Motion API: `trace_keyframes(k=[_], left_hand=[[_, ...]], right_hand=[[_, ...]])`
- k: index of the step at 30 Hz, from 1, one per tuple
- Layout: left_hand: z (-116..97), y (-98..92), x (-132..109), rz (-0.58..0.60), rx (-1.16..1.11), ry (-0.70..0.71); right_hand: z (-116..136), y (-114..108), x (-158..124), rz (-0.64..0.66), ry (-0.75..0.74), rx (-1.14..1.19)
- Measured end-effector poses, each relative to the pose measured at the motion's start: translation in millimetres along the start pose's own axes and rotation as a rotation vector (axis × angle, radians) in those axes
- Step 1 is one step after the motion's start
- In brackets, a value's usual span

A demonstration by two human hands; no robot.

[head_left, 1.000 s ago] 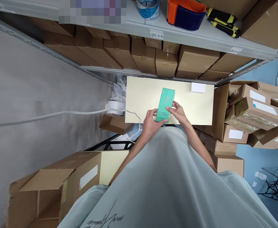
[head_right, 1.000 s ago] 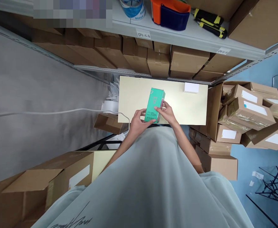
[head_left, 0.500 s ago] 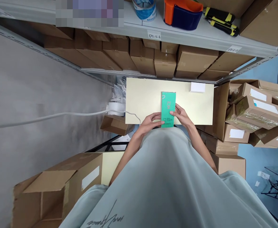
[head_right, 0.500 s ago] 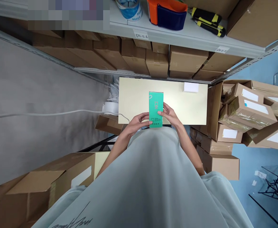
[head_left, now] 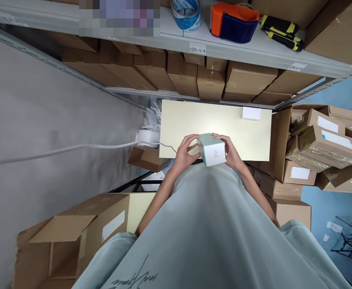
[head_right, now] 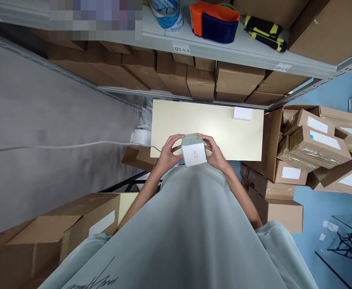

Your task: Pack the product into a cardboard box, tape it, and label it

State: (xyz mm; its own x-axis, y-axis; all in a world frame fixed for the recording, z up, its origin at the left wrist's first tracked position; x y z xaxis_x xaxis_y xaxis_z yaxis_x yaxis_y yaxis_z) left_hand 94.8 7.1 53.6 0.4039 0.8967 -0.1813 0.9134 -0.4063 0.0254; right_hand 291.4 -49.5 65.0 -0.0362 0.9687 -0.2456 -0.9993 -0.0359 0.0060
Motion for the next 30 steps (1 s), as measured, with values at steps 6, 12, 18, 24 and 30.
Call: trace_keyframes(k=[6,12,18,24,30], left_hand=[[19,-10.8,-3,-0.058,-0.063,-0.075],[25,-31.7,-7,-0.291,0.115,-0.059],[64,-53.6,-10,-0.171,-0.348,-0.308],[108,-104.4,-11,-0.312,-0.516,-0.410],[152,-158.9,23,-0.505,-0.547,-0.399]], right_hand=[[-21,5,19,-0.011,0.122,0.051],[-51,33,48,-0.127,0.250,0.029],[-65,68,81,-0.072,0.356,0.064],[-75,112,135,0.030,0.352,0.027],[-115,159,202,0.042,0.432,0.032]])
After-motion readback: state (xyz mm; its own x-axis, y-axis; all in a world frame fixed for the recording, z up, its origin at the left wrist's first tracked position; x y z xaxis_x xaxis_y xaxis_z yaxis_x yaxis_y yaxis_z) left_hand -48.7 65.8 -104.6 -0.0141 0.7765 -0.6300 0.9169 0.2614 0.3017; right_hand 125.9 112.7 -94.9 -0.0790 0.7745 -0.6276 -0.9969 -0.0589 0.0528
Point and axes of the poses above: each hand's wrist, its own x-axis towards the middle knuckle, its own y-axis out of the palm, z = x × y, the point moved 10 cm from there along x, towards the middle knuckle, and after that the axes turned 9 degrees about -x, right-handed, at the moved point
